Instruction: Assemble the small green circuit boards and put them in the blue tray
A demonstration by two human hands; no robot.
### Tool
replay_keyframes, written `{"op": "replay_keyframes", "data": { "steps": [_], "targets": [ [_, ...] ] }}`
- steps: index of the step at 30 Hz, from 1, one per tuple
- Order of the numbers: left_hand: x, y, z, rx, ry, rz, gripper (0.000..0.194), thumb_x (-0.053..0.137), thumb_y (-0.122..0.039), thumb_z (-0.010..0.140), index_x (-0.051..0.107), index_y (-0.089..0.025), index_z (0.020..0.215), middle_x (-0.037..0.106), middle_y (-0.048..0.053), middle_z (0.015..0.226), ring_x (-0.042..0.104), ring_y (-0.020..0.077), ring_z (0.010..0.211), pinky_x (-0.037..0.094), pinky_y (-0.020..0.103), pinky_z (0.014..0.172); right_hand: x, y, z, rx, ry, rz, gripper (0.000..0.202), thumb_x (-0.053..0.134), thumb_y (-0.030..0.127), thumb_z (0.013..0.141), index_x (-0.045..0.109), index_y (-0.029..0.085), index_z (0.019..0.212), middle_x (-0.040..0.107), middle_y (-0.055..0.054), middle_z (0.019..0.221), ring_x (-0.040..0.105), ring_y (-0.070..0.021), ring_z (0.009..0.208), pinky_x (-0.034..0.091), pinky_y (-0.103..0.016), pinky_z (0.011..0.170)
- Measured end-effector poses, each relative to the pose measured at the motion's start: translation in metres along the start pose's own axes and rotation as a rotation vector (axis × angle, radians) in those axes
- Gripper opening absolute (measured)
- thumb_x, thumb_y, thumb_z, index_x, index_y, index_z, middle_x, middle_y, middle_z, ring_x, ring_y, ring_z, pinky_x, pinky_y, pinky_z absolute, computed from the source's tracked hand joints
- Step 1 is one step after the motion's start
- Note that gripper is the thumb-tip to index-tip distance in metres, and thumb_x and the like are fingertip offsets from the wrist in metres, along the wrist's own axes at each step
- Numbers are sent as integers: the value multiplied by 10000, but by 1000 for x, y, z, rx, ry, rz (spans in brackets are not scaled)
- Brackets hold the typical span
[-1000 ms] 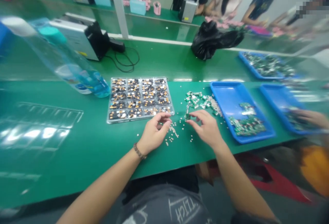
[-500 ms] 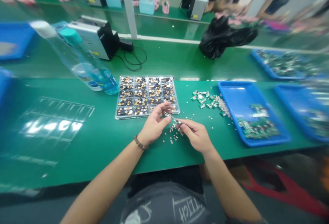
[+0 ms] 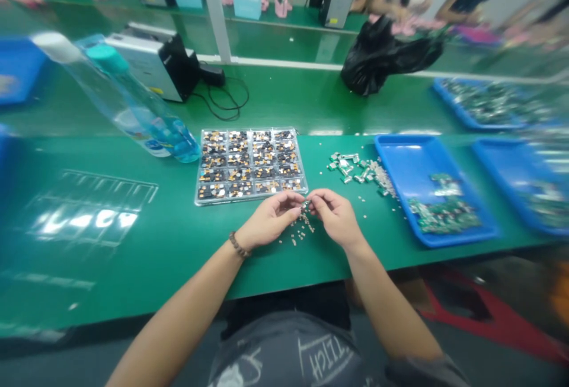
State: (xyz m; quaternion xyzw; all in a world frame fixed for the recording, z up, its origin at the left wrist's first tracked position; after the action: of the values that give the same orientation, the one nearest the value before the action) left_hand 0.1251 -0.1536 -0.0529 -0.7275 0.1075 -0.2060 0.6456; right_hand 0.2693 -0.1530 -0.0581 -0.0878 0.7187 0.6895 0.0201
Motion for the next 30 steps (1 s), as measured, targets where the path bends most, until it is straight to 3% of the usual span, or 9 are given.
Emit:
{"op": "replay_keyframes", "data": {
  "steps": [5, 9, 13, 19, 22, 25, 28, 30],
  "targets": [
    [0, 3, -2, -72, 43, -100, 368, 703, -283, 788, 578, -163, 1114, 642, 57, 934, 611, 144, 847, 490, 278, 769, 4, -2, 4, 85, 38, 116, 296, 603, 478, 846, 658, 212, 963, 643, -16, 746, 585, -144, 641, 463, -239, 522],
    [-9, 5, 0, -53, -82, -103, 526, 733, -283, 752, 561, -170, 1236, 599, 2, 797, 556, 98, 685, 461, 240, 663, 9, 0, -8, 59, 9, 110, 298, 614, 461, 845, 650, 217, 1011, 667, -27, 822, 606, -154, 698, 489, -260, 581],
    [-14, 7, -1, -20, -191, -33, 510, 717, -331, 763, 607, -142, 1223, 632, 25, 839, 588, 130, 750, 483, 279, 726, 26, -4, -20, 22, 120, 61, 206, 667, 403, 808, 650, 214, 887, 675, -26, 895, 627, -183, 844, 511, -315, 785],
    [-7, 2, -5, 68, -210, 213, 396, 615, -357, 852, 649, -153, 1190, 671, 54, 923, 604, 179, 867, 484, 323, 841, 25, -11, -21, 67, 103, 91, 176, 680, 370, 795, 636, 220, 877, 668, -16, 846, 623, -178, 779, 509, -311, 724],
    [-4, 0, -7, 73, -178, 129, 428, 629, -347, 845, 627, -145, 1222, 669, 80, 966, 610, 190, 875, 493, 329, 826, 22, -3, -23, 56, 128, 26, 141, 674, 362, 801, 667, 233, 854, 681, -17, 843, 621, -189, 774, 504, -323, 727],
    [3, -1, -8, 33, -88, -7, 435, 637, -338, 839, 623, -135, 1223, 664, 70, 908, 604, 163, 792, 497, 311, 782, 22, -1, -26, 74, 189, -4, 158, 675, 381, 802, 669, 227, 764, 651, -10, 696, 583, -172, 635, 485, -312, 628],
    [5, -3, -9, 8, -52, -109, 425, 659, -334, 826, 632, -139, 1202, 649, 47, 857, 584, 129, 723, 487, 283, 733, 13, -11, -28, 156, 186, 16, 209, 633, 423, 832, 678, 222, 864, 623, -11, 622, 526, -152, 518, 437, -293, 501],
    [3, -5, -10, 7, -67, -187, 446, 692, -343, 800, 619, -140, 1191, 641, 36, 826, 585, 117, 686, 481, 264, 687, 1, -12, -25, 121, 146, -120, 245, 614, 422, 843, 689, 214, 950, 665, -30, 723, 552, -159, 568, 458, -300, 540]
  ]
}}
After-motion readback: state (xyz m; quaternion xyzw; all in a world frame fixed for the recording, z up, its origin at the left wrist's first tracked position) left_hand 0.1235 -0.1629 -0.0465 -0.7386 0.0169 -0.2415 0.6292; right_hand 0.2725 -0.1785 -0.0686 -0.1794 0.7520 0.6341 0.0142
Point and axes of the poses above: each hand's wrist, its own z-axis towards the middle knuckle, its own x-axis out of the palm, y = z × x, the point moved 7 cm from there along z, towards the middle knuckle
